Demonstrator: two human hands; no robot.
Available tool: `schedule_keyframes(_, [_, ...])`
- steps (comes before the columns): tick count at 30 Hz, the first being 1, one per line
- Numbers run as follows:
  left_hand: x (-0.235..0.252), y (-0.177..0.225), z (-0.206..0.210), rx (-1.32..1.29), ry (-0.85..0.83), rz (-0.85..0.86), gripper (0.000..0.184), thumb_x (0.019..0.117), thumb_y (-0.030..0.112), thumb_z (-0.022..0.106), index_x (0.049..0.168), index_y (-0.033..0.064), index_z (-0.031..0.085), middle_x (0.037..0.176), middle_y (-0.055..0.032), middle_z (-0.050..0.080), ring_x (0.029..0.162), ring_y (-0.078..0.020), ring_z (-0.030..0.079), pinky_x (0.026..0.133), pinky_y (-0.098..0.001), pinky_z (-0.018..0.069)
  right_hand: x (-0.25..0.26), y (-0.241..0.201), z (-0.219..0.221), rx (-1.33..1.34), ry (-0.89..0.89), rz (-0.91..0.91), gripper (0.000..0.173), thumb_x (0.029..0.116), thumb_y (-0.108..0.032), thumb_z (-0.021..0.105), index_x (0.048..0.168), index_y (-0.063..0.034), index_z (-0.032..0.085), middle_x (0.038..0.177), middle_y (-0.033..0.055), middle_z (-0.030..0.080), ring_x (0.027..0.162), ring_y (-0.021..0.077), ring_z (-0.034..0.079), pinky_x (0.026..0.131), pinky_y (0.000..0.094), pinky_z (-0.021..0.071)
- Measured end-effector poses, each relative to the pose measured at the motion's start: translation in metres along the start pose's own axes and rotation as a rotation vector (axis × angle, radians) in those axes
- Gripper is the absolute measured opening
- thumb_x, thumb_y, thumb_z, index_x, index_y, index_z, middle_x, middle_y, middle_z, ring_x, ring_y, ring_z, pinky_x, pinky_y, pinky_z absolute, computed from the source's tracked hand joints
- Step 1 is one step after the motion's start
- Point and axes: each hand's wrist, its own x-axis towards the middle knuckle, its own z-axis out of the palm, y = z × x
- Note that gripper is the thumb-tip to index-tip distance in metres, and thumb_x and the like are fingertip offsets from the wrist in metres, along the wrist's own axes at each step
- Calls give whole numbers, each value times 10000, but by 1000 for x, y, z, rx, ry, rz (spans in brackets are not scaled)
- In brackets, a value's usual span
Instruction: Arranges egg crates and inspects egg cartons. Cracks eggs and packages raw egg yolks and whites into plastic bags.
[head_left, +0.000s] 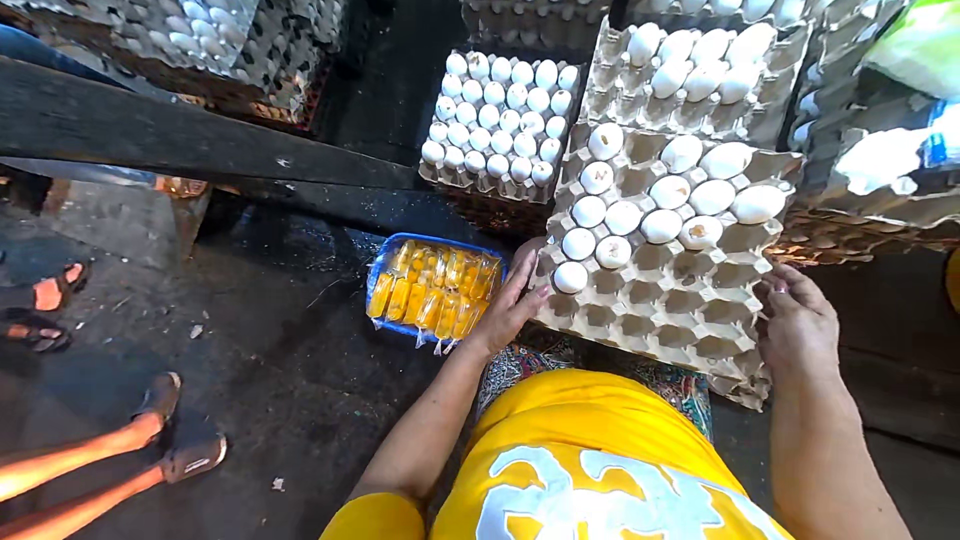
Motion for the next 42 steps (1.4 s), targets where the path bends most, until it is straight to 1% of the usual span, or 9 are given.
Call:
schedule_keyframes(5, [40,4,-4,-112,18,-22,749,1052,510,373,1657,123,159,1692,-94,244,1523,-201,304,1228,-453,288,4,-7,12,55,23,139,216,1033,-20,465,1191,-59,606,924,-49,612,772,-2,605,718,195,537])
schedule_keyframes(7, [63,2,-5,-133,27,-14,746,1064,495,355,1648,73,161,1700,-115,214,1546,-189,256,1257,-419,238,9,-7,13,79,33,158,250,1026,-3,453,1224,-53,597,938,-32,605,784,20,605,732,218,540])
schedule_keyframes(14, [106,4,-2,-199,92,-7,651,1097,432,375,1602,33,279,1621,-156,361,1471,-181,386,1214,-380,325,15,-13,22,-6,40,207,269,1038,-11,433,1266,-17,576,1010,4,624,848,4,612,767,202,532])
schedule_keyframes(20, [104,19,3,-197,29,-130,655,1103,482,294,1623,85,254,1654,-124,310,1492,-173,345,1224,-398,291,16,-15,24,85,17,208,237,1026,16,408,1178,-43,581,917,-36,641,778,-2,634,715,192,556])
schedule_keyframes(24, [97,23,6,-202,35,-231,712,1046,646,321,1611,213,333,1637,-64,363,1456,-210,411,1173,-474,369,16,-17,21,138,11,207,222,1036,4,410,1141,-52,597,880,-47,667,762,3,657,697,200,578])
schedule_keyframes(26, [95,25,7,-202,46,-238,713,1034,672,308,1595,236,366,1598,-45,425,1404,-191,470,1134,-452,417,15,-17,19,185,-11,223,236,1056,-15,387,1178,-55,585,900,-39,687,779,19,679,702,221,600])
schedule_keyframes(30, [92,31,8,-172,30,-191,657,1081,546,296,1610,157,328,1651,-67,339,1480,-194,367,1203,-445,309,12,-19,19,201,-24,219,270,1079,-45,350,1270,-49,541,950,-44,680,812,11,679,728,212,595])
schedule_keyframes(33, [91,36,7,-155,57,-186,608,1080,494,383,1583,151,381,1592,-131,420,1432,-244,434,1163,-476,360,9,-19,21,169,-16,147,287,1061,-14,339,1269,-17,537,956,-56,665,813,-8,662,732,193,581])
schedule_keyframes(42, [86,44,2,-174,31,-131,545,1098,414,399,1547,107,436,1524,-120,503,1364,-192,505,1138,-413,402,-7,-30,22,145,-12,91,283,1056,-4,337,1252,-23,540,945,-91,663,811,-46,658,730,158,577])
